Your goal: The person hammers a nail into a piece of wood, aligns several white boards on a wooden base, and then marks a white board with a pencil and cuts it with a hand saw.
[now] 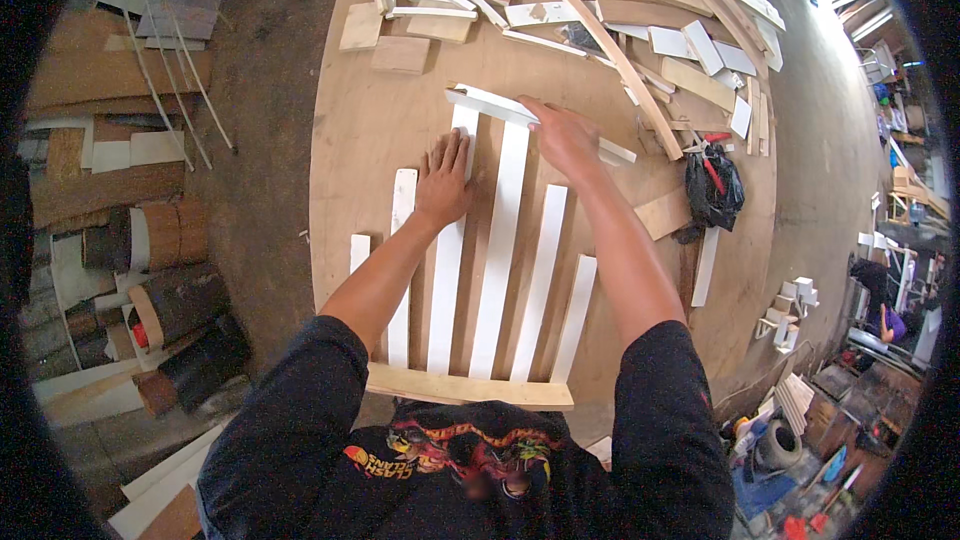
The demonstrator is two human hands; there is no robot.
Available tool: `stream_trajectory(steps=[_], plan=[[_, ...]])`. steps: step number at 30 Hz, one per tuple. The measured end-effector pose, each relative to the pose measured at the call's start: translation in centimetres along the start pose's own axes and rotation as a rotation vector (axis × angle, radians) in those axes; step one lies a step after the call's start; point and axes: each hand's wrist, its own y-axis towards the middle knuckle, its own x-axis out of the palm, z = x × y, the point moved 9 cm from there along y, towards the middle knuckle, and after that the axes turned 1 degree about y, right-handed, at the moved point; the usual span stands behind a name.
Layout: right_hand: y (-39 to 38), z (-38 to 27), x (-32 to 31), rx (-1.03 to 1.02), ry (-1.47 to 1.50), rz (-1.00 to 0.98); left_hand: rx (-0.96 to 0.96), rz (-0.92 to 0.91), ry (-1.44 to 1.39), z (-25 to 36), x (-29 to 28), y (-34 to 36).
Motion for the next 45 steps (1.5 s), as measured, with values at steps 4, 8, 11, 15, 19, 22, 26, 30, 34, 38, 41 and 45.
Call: stream_trajectory(steps=[4,8,11,15,19,22,26,30,34,38,41,45], plan=[[0.8,0.7,0.8,-0.003,0.011,-0.018,-0.004,0.024,-0.104,0.1,0.1,0.2],[1.0,1.1,1.0,0.001,0.016,-0.003,-0.096,0.071,-0.225,-0.4,-0.7,1.5],[1.3,0.8,0.7,-0.005,0.008,-0.029,-0.223,0.098,-0.230,-1.3,-0.8,3.3],[1.5,1.3,0.7,-0.024,0.025,0.006,-0.352,0.138,-0.261,-2.3,-0.4,5.1],[1.8,1.8,1.2,-0.018,0.038,-0.024,-0.370,0.157,-0.283,-2.4,-0.2,5.5],[2.0,2.0,1.1,-0.032,0.032,-0.017,-0.361,0.164,-0.287,-2.5,0.2,5.6],[2.2,2.0,1.2,-0.053,0.010,-0.017,-0.348,0.189,-0.270,-2.8,0.7,5.6],[2.4,2.2,1.3,-0.055,0.017,-0.011,-0.361,0.179,-0.280,-3.0,0.7,5.7],[2.4,1.6,0.7,-0.086,0.018,0.009,-0.364,0.179,-0.283,-3.2,0.8,5.7],[2.4,1.9,1.1,-0.115,-0.022,0.045,-0.334,0.212,-0.297,-3.2,1.0,5.6],[2.6,1.0,1.1,-0.090,-0.068,-0.012,-0.304,0.255,-0.305,-3.4,1.1,5.3],[3.4,2.0,2.2,-0.105,-0.072,-0.037,-0.305,0.268,-0.319,-3.4,1.0,5.3]])
